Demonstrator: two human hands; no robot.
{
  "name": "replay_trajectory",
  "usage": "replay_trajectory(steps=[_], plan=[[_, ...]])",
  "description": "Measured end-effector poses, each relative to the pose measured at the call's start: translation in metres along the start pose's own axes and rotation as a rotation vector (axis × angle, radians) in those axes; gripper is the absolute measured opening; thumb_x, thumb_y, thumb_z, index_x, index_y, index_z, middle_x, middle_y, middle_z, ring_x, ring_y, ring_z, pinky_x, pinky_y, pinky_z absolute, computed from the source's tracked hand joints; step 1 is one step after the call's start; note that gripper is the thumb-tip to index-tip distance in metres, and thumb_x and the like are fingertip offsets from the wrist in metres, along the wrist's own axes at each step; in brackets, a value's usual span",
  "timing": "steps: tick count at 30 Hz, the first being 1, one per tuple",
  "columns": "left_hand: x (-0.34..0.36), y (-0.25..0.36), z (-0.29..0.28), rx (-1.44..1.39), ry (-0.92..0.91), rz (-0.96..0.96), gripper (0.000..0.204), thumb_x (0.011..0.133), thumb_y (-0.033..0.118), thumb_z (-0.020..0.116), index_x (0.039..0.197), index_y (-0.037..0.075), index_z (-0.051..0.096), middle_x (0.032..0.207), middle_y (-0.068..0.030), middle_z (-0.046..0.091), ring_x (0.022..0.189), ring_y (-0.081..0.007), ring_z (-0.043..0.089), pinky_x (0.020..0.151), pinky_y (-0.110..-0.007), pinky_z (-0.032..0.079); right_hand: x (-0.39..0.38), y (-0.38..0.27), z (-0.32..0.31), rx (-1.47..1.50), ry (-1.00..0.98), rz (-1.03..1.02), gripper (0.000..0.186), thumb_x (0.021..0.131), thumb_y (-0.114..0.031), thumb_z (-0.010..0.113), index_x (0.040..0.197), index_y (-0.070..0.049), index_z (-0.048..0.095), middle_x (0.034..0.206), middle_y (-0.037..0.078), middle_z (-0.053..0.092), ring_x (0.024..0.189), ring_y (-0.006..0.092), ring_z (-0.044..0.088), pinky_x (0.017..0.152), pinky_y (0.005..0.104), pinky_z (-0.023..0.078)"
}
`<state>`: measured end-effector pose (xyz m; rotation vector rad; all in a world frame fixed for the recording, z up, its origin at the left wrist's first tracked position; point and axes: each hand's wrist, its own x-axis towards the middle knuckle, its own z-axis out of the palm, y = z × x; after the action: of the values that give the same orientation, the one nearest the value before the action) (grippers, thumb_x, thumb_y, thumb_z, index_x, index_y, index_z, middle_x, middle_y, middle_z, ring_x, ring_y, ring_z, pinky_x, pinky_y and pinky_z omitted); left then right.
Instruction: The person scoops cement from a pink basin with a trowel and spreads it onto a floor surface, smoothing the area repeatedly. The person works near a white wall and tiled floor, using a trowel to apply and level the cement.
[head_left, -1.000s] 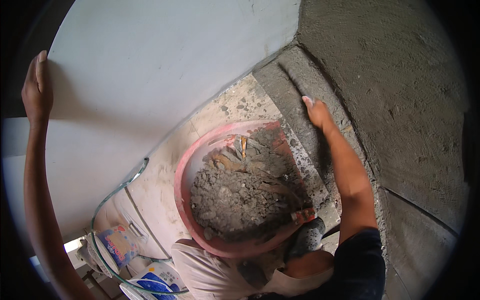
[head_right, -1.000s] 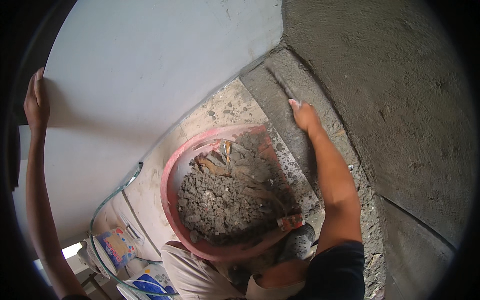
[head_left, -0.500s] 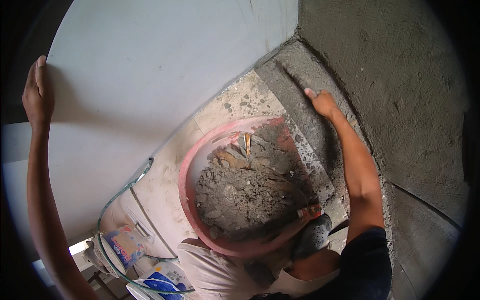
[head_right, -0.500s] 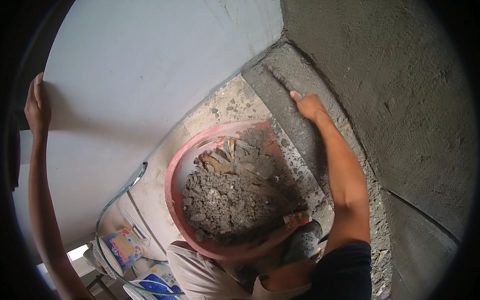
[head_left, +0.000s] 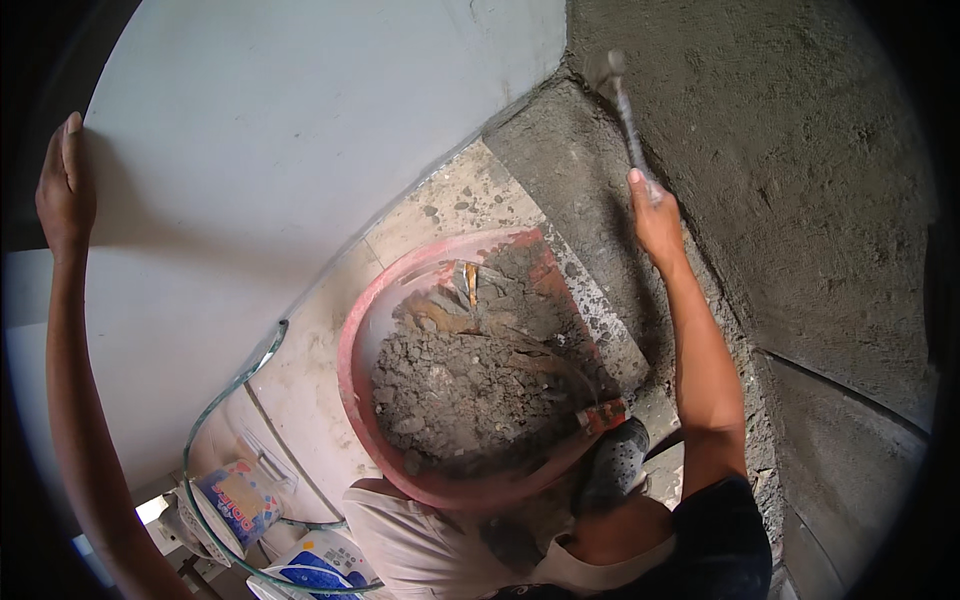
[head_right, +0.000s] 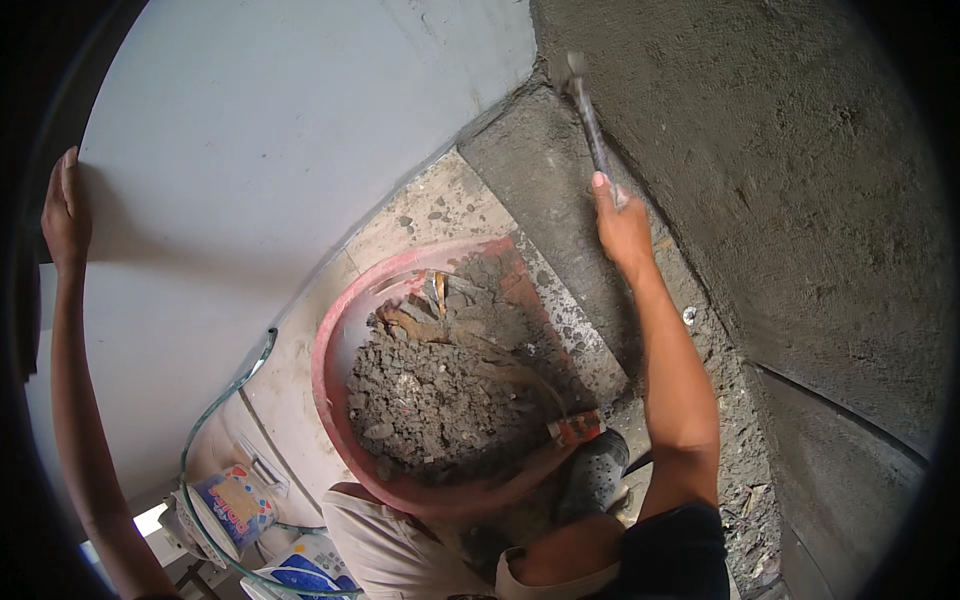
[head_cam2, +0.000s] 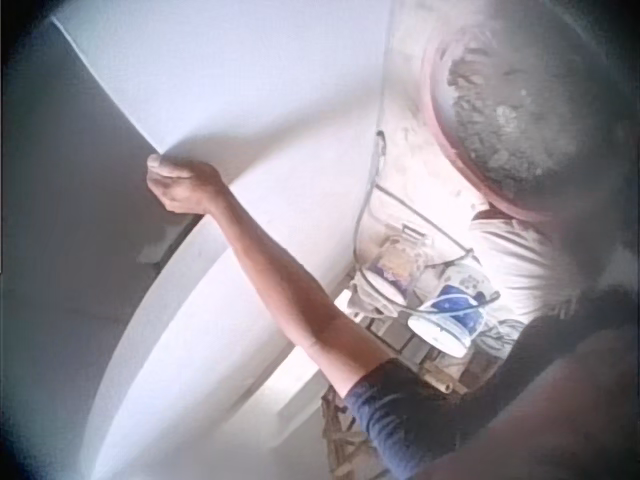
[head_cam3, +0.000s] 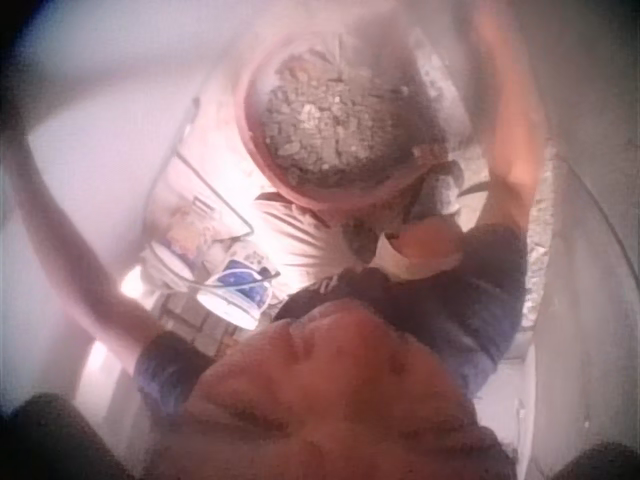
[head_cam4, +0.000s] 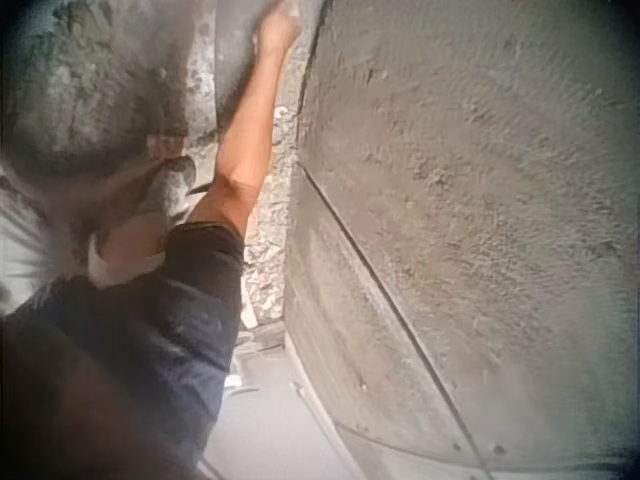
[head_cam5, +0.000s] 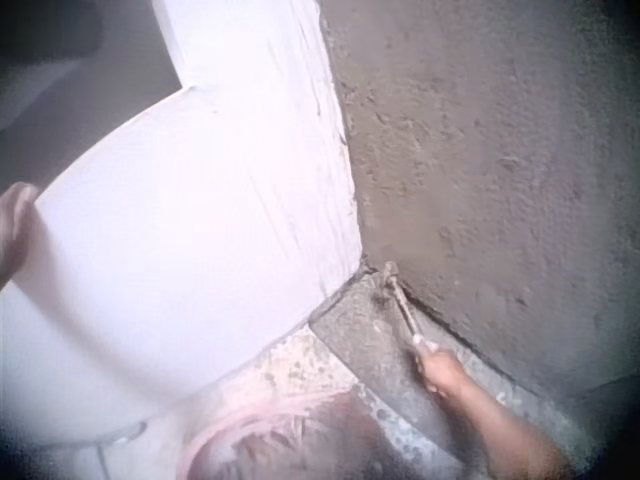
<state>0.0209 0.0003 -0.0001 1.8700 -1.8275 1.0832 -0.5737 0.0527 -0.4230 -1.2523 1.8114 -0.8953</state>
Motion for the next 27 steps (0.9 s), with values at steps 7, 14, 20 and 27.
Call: replay_trajectory(steps=[7,14,20,27], plan=[[0.000,0.019,0.009,-0.085,-0.029,-0.052,0.063,0.104,0.061,0.042,0.136,0.012,0.065,0.131,-0.0147,0.068,0.123,-0.0325,0.063,0.105,-0.040,0.047,0.007,0.100,0.002,-0.416,-0.067,0.017,0.072,0.101,-0.053,0.054,0.126,0.015,0.058,0.114,0.037,0.066,0.110,0.0504,0.065,0.096,0.0479,0.051],[0.002,0.007,-0.007,-0.005,-0.006,-0.029,0.063,0.104,0.061,0.041,0.134,0.012,0.065,0.129,-0.0147,0.069,0.122,-0.0328,0.064,0.104,-0.041,0.048,-0.022,-0.011,-0.027,-0.097,0.014,-0.053,0.064,0.101,-0.057,0.054,0.102,0.005,0.067,0.091,0.028,0.069,0.090,0.0440,0.069,0.085,0.0492,0.051],[0.001,0.019,0.003,-0.077,-0.041,-0.063,0.063,0.104,0.061,0.043,0.135,0.011,0.065,0.131,-0.0152,0.068,0.124,-0.0336,0.063,0.106,-0.041,0.047,-0.010,0.097,-0.021,-0.416,0.085,-0.011,0.067,0.104,-0.052,0.049,0.116,0.012,0.065,0.112,0.037,0.066,0.107,0.0487,0.067,0.095,0.0490,0.052],[0.002,0.011,-0.007,-0.026,-0.008,-0.037,0.064,0.104,0.061,0.042,0.135,0.010,0.065,0.133,-0.0158,0.067,0.126,-0.0344,0.061,0.107,-0.041,0.046,-0.045,0.017,-0.058,-0.371,-0.003,-0.076,0.064,0.103,-0.054,0.048,0.114,0.006,0.067,0.106,0.036,0.068,0.107,0.0522,0.064,0.093,0.0544,0.051]])
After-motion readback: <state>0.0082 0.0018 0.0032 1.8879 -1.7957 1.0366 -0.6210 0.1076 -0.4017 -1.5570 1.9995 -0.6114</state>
